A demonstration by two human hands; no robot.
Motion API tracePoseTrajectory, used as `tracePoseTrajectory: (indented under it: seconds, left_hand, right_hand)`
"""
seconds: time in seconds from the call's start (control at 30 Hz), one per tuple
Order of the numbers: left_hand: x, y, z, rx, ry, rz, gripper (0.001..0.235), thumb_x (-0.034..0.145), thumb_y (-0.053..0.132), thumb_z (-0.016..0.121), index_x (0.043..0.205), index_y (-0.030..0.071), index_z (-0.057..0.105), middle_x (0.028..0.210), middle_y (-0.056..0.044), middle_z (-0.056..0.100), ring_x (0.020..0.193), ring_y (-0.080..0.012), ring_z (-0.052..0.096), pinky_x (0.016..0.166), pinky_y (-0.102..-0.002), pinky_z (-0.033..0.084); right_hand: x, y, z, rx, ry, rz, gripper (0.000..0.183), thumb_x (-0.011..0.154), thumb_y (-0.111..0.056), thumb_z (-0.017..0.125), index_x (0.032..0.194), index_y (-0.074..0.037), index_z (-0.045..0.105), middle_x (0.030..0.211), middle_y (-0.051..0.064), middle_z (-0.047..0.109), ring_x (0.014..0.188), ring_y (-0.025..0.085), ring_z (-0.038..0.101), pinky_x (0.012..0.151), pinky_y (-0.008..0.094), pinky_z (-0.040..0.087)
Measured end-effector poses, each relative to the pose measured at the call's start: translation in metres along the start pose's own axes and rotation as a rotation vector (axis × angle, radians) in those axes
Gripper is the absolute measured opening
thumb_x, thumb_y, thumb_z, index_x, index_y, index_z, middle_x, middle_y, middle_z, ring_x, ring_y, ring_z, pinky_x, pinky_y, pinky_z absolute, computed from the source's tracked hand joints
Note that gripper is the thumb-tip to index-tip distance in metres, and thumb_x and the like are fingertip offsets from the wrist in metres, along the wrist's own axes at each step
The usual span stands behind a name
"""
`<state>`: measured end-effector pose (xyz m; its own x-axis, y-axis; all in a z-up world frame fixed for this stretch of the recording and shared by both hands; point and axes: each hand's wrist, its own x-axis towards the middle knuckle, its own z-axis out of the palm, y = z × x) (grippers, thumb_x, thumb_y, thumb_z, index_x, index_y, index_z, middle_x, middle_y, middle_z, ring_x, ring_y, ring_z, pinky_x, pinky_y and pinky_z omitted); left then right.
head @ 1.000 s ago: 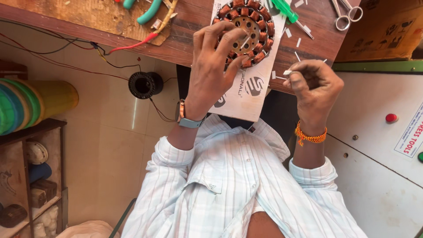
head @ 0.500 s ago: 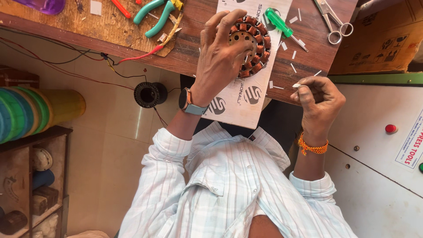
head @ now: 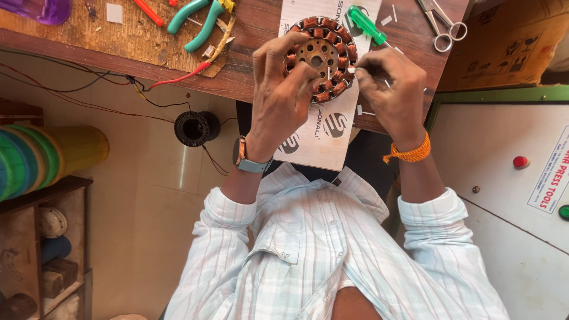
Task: The person uses a green screwdriver to adjust a copper-wound stator, then cuts small white plastic pieces with scissors and inserts them into the stator slots. The work is performed on a cluttered workbench with various tools and motor parts visible.
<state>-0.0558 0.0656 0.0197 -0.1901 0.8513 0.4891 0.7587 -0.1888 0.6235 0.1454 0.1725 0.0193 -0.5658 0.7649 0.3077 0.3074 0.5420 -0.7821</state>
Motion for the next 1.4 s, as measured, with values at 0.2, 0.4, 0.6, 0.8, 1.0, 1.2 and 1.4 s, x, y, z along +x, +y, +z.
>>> tracePoseTrajectory:
  seconds: [0.2,0.4,0.6,0.8,1.0,1.2,1.4]
  left_hand:
    - [-0.007,0.001,-0.003,-0.059,-0.019,-0.021,0.019,0.092,0.003,0.083,0.101,0.007,0.066,0.147,-0.002,0.044,0.138,-0.0282,0.041,0.112,-0.036,0.045]
    - [-0.01,-0.004,-0.006,-0.092,0.016,-0.013,0.02,0.09,0.003,0.082,0.099,0.007,0.066,0.144,-0.004,0.044,0.135,-0.0282,0.042,0.113,-0.04,0.044]
    - [-0.013,-0.012,-0.007,-0.138,0.029,-0.05,0.02,0.092,0.004,0.082,0.098,0.007,0.063,0.144,-0.005,0.044,0.133,-0.0276,0.043,0.11,-0.04,0.044]
    - [-0.017,-0.018,-0.011,-0.142,0.079,-0.083,0.022,0.092,0.008,0.082,0.101,0.008,0.062,0.146,-0.006,0.041,0.134,-0.0292,0.042,0.114,-0.042,0.042]
    - [-0.02,-0.026,-0.02,-0.102,0.156,-0.161,0.023,0.098,0.015,0.083,0.112,0.01,0.066,0.15,-0.007,0.039,0.132,-0.0282,0.043,0.109,-0.042,0.041]
    - [-0.027,-0.026,-0.029,-0.186,0.191,-0.224,0.02,0.103,0.021,0.082,0.115,0.015,0.067,0.154,-0.007,0.036,0.134,-0.0276,0.043,0.106,-0.037,0.047]
    - [-0.033,-0.022,-0.029,-0.226,0.229,-0.217,0.027,0.104,0.033,0.081,0.117,0.013,0.068,0.151,-0.008,0.038,0.14,-0.0259,0.041,0.119,-0.041,0.042]
  right_hand:
    - [0.01,-0.004,0.014,-0.233,-0.041,-0.179,0.016,0.098,0.002,0.079,0.112,0.001,0.07,0.107,0.012,0.068,0.093,0.025,0.069,0.078,0.035,0.058]
    - [0.009,-0.016,0.018,-0.355,-0.057,-0.237,0.02,0.095,0.003,0.08,0.111,0.0,0.068,0.105,0.013,0.065,0.1,0.029,0.064,0.087,0.041,0.055]
    - [0.009,-0.029,0.021,-0.473,-0.082,-0.237,0.021,0.095,0.004,0.08,0.113,0.0,0.07,0.106,0.013,0.066,0.1,0.029,0.065,0.087,0.04,0.056]
    - [0.013,-0.04,0.021,-0.557,-0.126,-0.229,0.016,0.095,0.0,0.081,0.108,-0.001,0.071,0.106,0.01,0.067,0.102,0.027,0.065,0.088,0.039,0.055]
    - [0.025,-0.05,0.011,-0.713,-0.324,-0.301,0.009,0.095,0.0,0.078,0.101,-0.004,0.071,0.1,0.006,0.068,0.097,0.026,0.065,0.082,0.038,0.055]
    - [0.044,-0.052,0.002,-0.744,-0.514,-0.278,0.007,0.093,0.002,0.072,0.098,-0.003,0.07,0.091,0.01,0.067,0.087,0.028,0.066,0.079,0.041,0.055]
    - [0.061,-0.048,-0.008,-0.699,-0.579,-0.448,0.019,0.086,0.006,0.069,0.102,-0.001,0.075,0.095,0.012,0.072,0.09,0.03,0.071,0.08,0.041,0.057]
